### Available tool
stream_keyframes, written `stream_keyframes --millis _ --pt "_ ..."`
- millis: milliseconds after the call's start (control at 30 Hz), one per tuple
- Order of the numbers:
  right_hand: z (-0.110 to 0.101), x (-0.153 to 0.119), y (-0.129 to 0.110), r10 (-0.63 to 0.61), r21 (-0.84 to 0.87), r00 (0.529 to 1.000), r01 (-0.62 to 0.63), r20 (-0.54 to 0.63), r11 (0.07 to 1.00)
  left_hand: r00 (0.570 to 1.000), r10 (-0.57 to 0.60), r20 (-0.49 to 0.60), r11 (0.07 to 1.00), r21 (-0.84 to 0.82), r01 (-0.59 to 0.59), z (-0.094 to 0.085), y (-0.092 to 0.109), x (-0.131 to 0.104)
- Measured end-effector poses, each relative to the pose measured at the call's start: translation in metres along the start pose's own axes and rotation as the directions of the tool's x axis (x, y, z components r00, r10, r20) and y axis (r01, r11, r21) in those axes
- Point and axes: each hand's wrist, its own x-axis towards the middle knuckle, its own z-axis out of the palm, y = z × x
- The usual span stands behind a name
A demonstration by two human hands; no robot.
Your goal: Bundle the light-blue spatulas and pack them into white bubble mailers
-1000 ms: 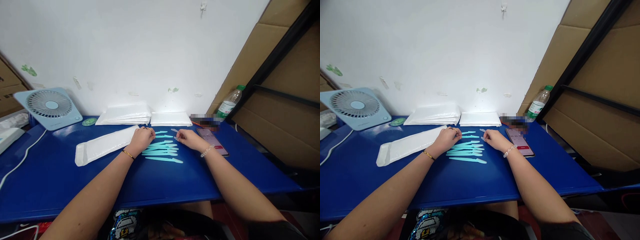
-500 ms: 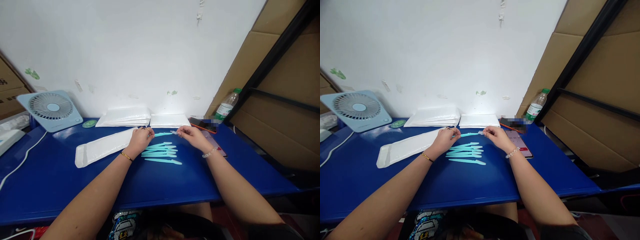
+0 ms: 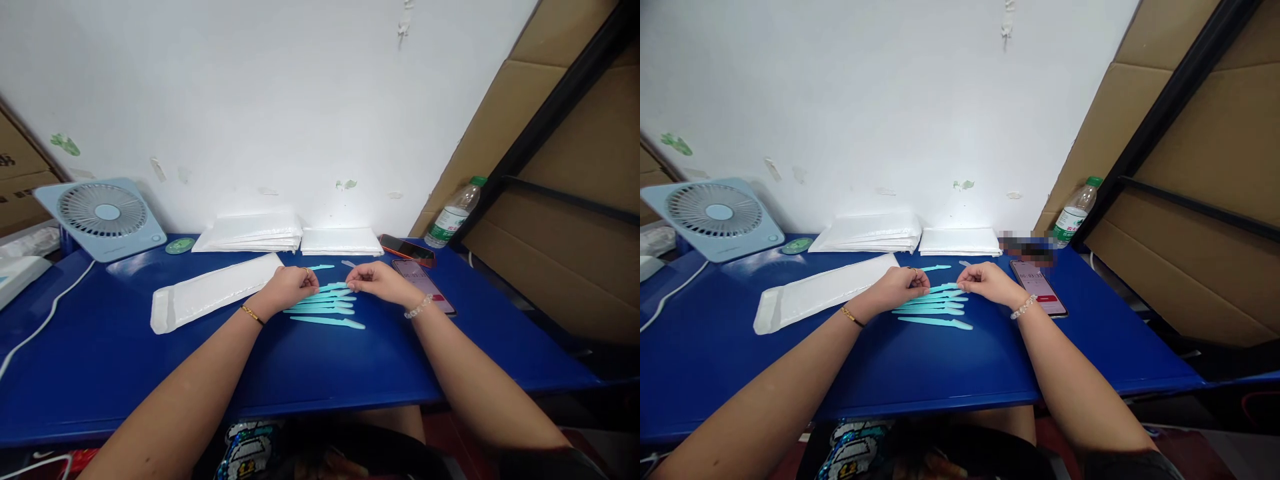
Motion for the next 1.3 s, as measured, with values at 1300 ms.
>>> stream_keyframes --millis 1300 --pt "-0.002 0.018 0.031 0.064 -0.266 0.983 -0.108 -0.169 0.958 0.964 -0.153 -0.216 0.970 0.153 0.188 0.013 -0.015 0.011"
